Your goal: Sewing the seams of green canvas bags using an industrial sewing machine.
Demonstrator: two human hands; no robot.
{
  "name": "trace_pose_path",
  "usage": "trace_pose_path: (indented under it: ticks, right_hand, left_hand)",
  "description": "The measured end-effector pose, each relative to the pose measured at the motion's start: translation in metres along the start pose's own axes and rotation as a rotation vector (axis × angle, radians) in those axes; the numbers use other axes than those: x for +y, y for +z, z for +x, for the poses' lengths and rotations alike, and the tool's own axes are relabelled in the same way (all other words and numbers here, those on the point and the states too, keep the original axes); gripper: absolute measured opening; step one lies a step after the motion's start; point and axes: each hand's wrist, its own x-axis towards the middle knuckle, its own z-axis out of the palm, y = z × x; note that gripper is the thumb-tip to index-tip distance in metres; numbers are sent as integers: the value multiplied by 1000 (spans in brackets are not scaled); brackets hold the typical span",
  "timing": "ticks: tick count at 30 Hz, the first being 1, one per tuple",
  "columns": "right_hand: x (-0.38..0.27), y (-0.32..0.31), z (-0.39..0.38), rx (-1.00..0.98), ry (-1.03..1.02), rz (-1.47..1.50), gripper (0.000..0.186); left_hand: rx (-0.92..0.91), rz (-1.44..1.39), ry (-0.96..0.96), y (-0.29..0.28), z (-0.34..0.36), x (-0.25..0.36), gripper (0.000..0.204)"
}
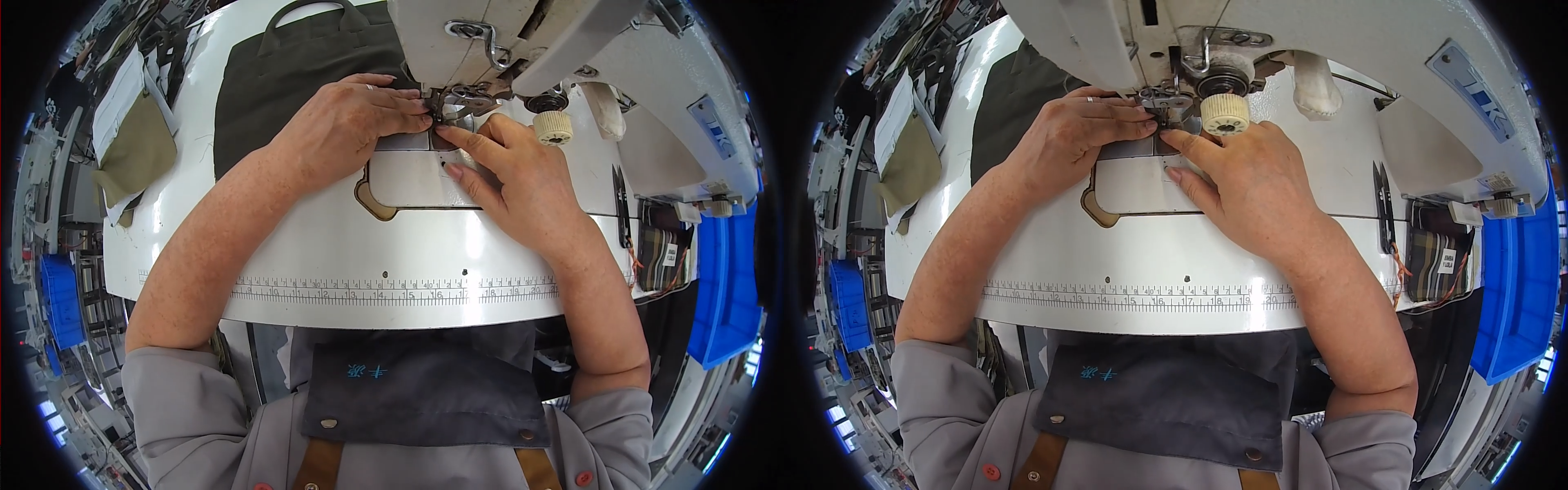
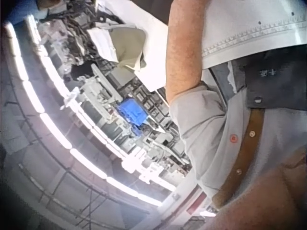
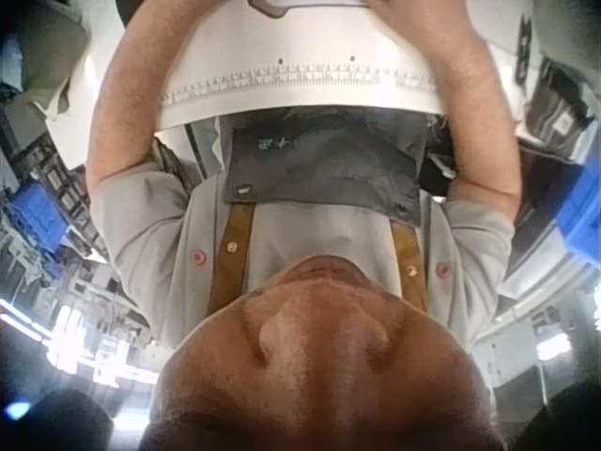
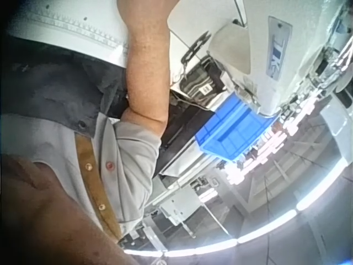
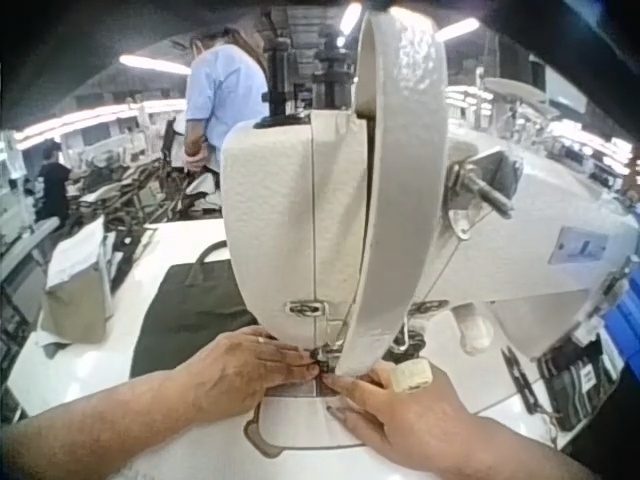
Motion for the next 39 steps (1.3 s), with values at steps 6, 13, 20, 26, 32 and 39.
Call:
trace_pose_path:
  ticks: [6,13,20,26,32,39]
  right_hand:
    - [2,1,-1,14,4,12,33]
    - [1,0,-2,13,19,5,33]
    - [1,0,-1,41,-8,-16,32]
    - [3,3,-2,67,-32,-18,30]
    - [3,4,-2,75,-41,-27,29]
    - [3,4,-2,69,-26,-47,31]
  left_hand:
    - [-21,52,1,-2,1,4,46]
    - [-68,122,-36,-1,-2,27,44]
    - [-301,184,-297,-14,4,89,47]
    - [-170,56,-168,-21,-3,59,39]
    - [-92,-32,-215,-2,-26,63,50]
    - [-72,-21,-263,2,-19,63,50]
